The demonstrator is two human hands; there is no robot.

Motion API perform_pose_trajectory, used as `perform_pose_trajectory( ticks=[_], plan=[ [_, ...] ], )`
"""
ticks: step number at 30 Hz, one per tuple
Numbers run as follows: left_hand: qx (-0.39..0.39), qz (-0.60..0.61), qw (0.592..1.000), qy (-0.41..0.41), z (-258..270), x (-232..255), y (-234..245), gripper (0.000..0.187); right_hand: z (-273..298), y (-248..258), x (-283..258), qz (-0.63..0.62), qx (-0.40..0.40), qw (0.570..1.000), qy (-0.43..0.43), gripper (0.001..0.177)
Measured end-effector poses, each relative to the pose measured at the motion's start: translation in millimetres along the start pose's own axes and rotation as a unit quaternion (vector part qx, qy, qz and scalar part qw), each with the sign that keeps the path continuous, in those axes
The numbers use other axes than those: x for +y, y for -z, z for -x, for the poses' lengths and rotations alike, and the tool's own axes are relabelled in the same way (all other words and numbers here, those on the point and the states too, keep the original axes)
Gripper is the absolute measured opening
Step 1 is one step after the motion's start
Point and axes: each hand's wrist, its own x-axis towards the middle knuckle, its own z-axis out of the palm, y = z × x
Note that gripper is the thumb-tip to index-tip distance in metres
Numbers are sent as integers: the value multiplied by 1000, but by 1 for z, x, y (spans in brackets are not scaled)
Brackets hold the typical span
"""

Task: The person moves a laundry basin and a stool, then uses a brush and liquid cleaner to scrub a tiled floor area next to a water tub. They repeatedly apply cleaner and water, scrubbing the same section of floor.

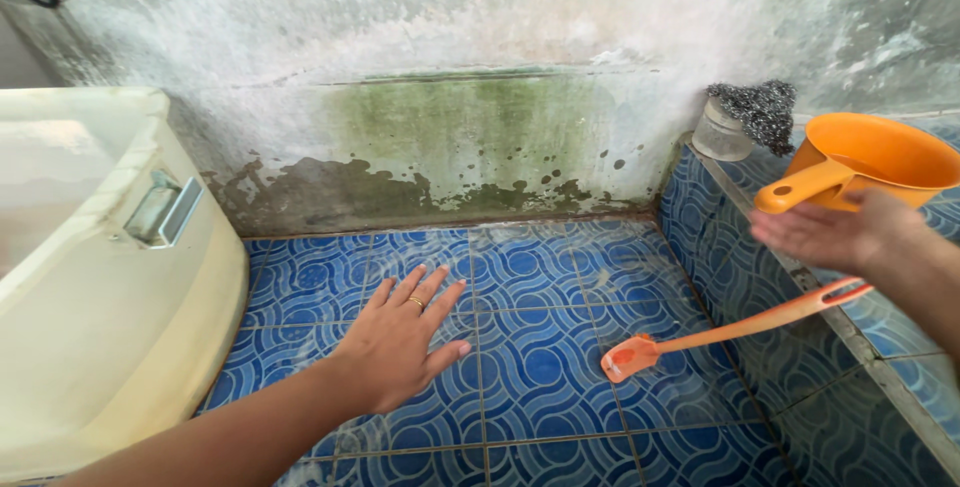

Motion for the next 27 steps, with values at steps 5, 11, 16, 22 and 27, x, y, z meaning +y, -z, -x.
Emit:
perform_pose_trajectory(
  ticks=[5, 11, 16, 22, 27],
  plan=[
    [12, 3, 1000, 21, 11, -9, 1, 75, -68, 1, -37, -8, -61, 996, 57, 30],
    [28, -14, 999, 42, 28, -22, 2, 76, -160, 11, -59, 226, 83, 958, 155, 8],
    [-2, -16, 996, 83, 54, -36, -1, 80, -97, -26, -16, 355, -12, 916, 187, 16],
    [-31, -24, 990, 139, 89, -54, -5, 77, 13, -148, 53, 507, -85, 844, 152, 19],
    [-41, -25, 982, 183, 116, -72, -11, 79, 50, -257, 116, 605, -216, 762, 85, 26]
  ],
)
